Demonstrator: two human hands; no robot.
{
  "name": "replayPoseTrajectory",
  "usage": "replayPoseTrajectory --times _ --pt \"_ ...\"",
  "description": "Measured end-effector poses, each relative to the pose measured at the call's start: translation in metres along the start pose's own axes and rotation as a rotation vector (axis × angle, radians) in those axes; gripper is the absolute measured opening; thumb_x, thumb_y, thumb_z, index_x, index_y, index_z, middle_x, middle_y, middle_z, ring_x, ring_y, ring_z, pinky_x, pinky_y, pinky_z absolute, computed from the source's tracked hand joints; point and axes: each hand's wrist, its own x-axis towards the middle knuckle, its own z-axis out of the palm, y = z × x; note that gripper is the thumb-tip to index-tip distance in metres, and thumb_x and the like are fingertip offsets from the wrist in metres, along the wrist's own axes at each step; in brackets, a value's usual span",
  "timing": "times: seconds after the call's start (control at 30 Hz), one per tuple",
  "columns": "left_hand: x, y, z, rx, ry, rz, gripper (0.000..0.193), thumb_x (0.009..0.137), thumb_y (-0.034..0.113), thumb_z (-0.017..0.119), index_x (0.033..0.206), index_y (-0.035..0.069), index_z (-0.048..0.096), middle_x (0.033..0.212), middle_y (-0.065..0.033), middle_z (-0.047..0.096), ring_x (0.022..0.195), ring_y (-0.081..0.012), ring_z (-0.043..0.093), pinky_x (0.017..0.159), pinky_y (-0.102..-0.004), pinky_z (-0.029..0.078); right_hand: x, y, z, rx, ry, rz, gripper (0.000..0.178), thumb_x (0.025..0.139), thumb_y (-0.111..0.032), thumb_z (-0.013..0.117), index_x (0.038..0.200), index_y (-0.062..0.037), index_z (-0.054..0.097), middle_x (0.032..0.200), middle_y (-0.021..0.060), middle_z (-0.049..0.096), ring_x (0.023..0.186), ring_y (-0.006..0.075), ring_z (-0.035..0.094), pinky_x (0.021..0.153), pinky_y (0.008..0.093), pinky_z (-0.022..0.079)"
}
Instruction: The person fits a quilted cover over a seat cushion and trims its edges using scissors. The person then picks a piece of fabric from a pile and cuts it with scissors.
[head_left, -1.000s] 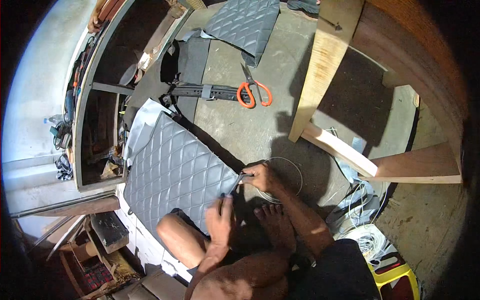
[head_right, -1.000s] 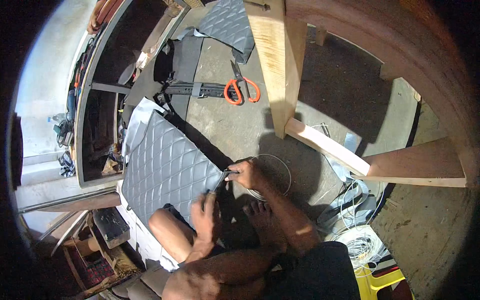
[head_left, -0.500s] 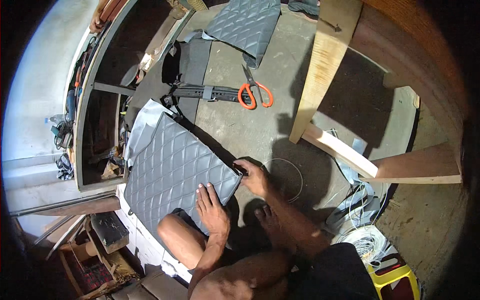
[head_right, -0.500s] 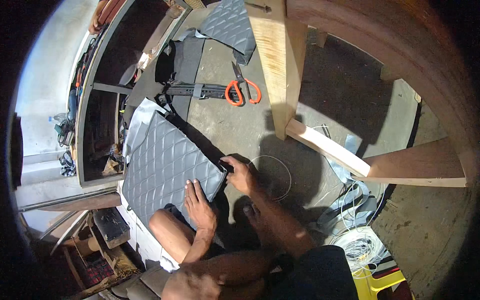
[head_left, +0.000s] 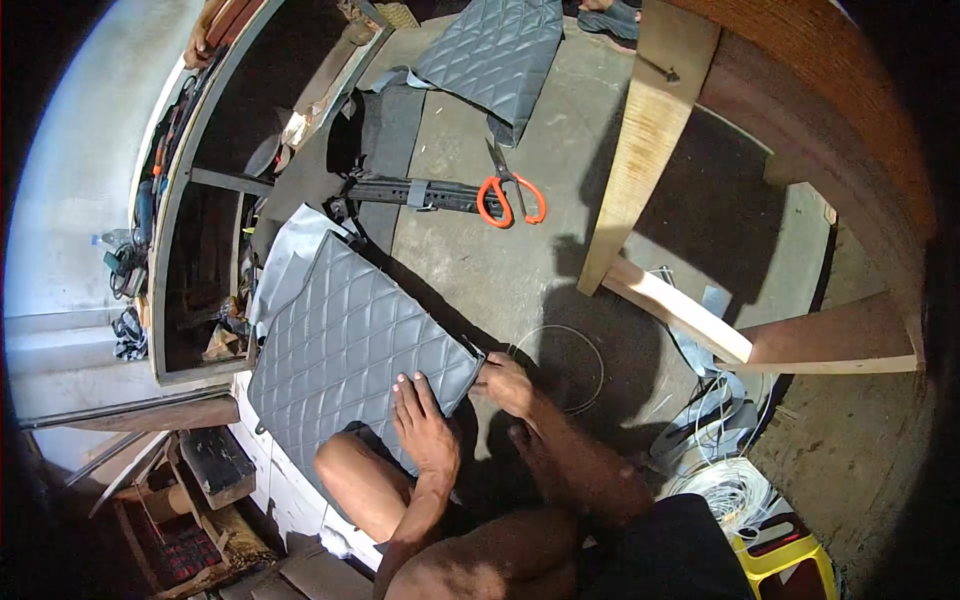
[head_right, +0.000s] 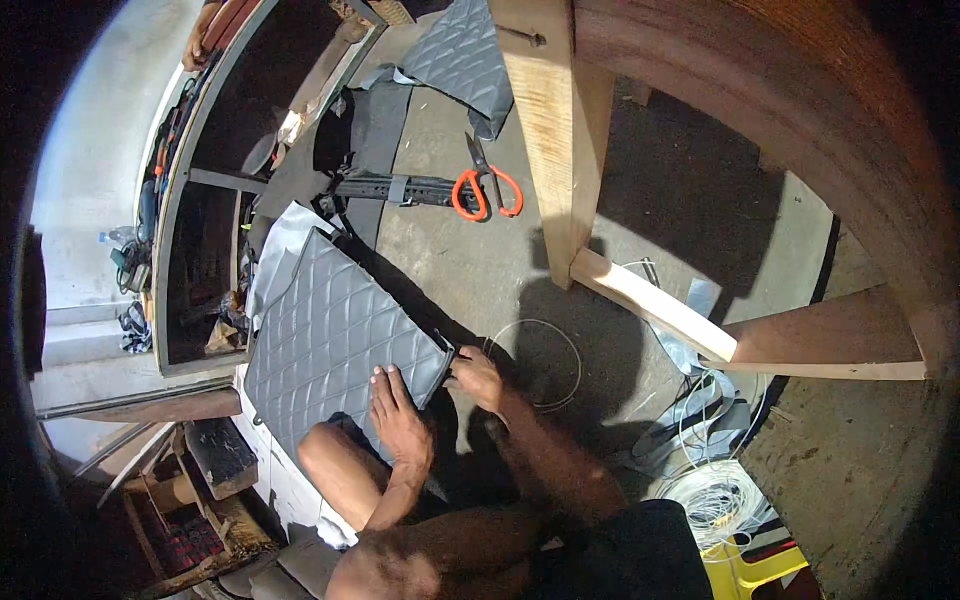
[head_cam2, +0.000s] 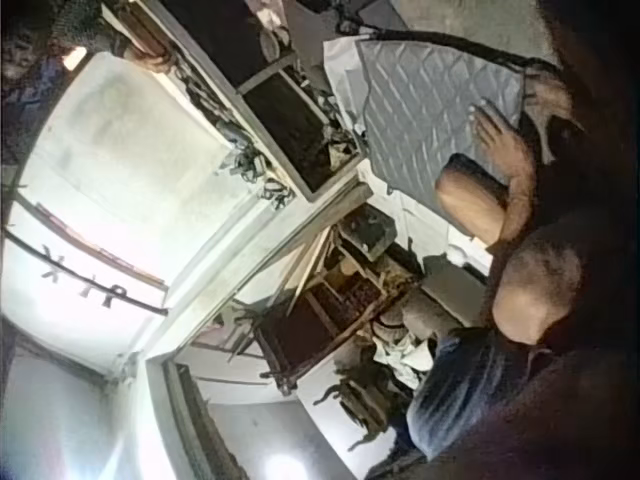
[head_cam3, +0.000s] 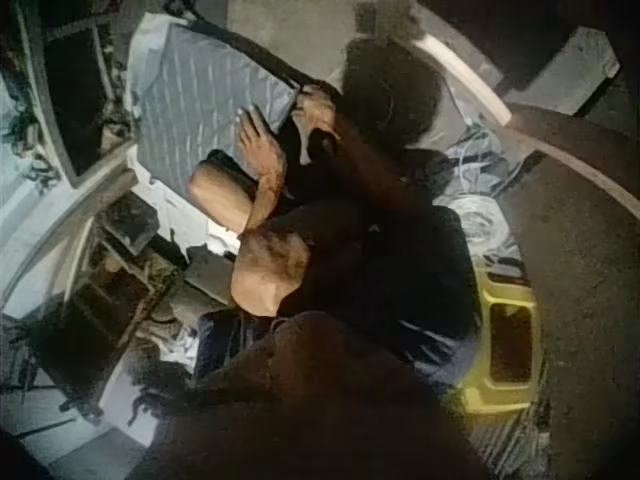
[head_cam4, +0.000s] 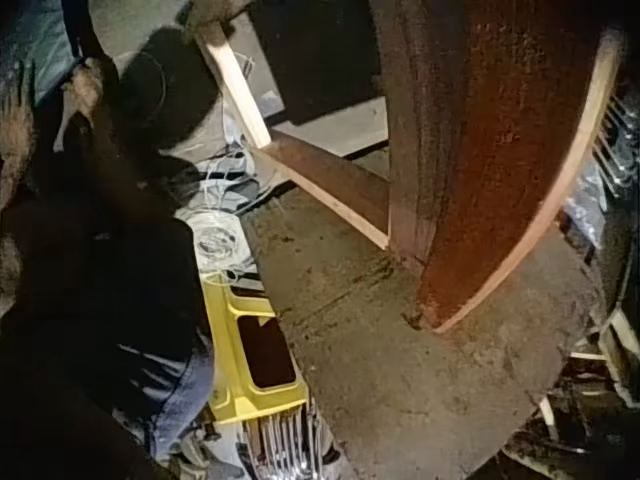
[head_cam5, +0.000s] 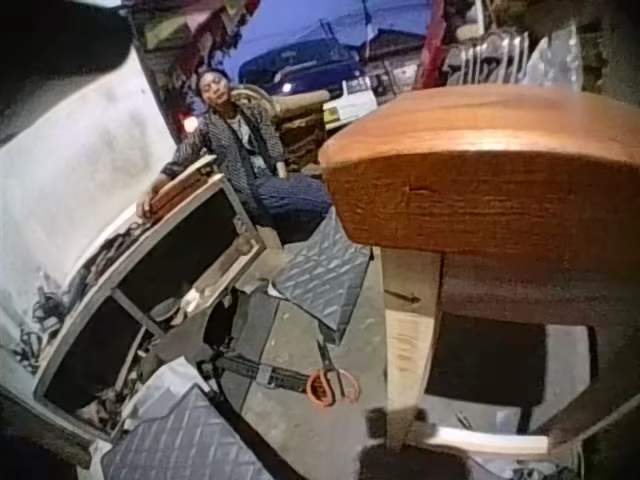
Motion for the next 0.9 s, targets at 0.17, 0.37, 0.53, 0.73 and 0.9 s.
replayPoseTrajectory --times 0.17,0.37,0.53,0.73,0.9 --pt "0.002 0.008 0.005 0.047 -0.001 0.020 0.091 0.074 0.013 0.071 0.155 0.003 0.030 0.157 -0.0215 0.035 0.145 -0.0389 0.034 0.116 -0.0512 0.029 0.002 0.002 -0.015 0.047 0.002 0.014 0.027 0.093 -0.012 0.065 0.119 -0.0039 0.067 0.116 0.0056 0.071 0.108 0.0209 0.067 0.099 0.0421 0.052" --pt "0.000 0.011 0.002 -0.037 -0.024 -0.011 0.084 0.078 0.014 0.066 0.155 0.005 0.031 0.158 -0.0209 0.034 0.145 -0.0389 0.034 0.116 -0.0534 0.028 0.005 0.008 -0.026 -0.015 -0.069 -0.073 0.026 0.091 -0.010 0.067 0.117 -0.0038 0.069 0.116 0.0062 0.071 0.108 0.0216 0.068 0.099 0.0426 0.052" --pt "-0.001 0.006 0.011 0.044 0.033 0.028 0.085 0.077 0.012 0.065 0.154 0.004 0.030 0.158 -0.0219 0.033 0.144 -0.0397 0.034 0.116 -0.0532 0.027 0.000 -0.001 -0.017 0.022 -0.020 0.002 0.023 0.092 -0.010 0.065 0.114 -0.0014 0.068 0.115 0.0087 0.072 0.106 0.0221 0.068 0.096 0.0422 0.053" --pt "0.003 0.006 -0.005 -0.021 -0.042 0.004 0.078 0.081 0.009 0.059 0.154 0.003 0.030 0.157 -0.0216 0.034 0.144 -0.0393 0.033 0.117 -0.0531 0.026 -0.010 -0.016 0.002 -0.031 0.008 -0.041 0.019 0.092 -0.008 0.063 0.108 -0.0013 0.071 0.110 0.0086 0.073 0.104 0.0226 0.069 0.097 0.0436 0.053" --pt "0.003 0.011 0.001 -0.016 -0.016 0.034 0.076 0.084 0.008 0.056 0.154 0.002 0.029 0.157 -0.0225 0.033 0.145 -0.0394 0.033 0.116 -0.0536 0.026 0.005 0.004 -0.033 -0.011 -0.042 -0.065 0.022 0.093 -0.006 0.060 0.113 -0.0006 0.067 0.117 0.0126 0.071 0.108 0.0255 0.068 0.099 0.0453 0.053"
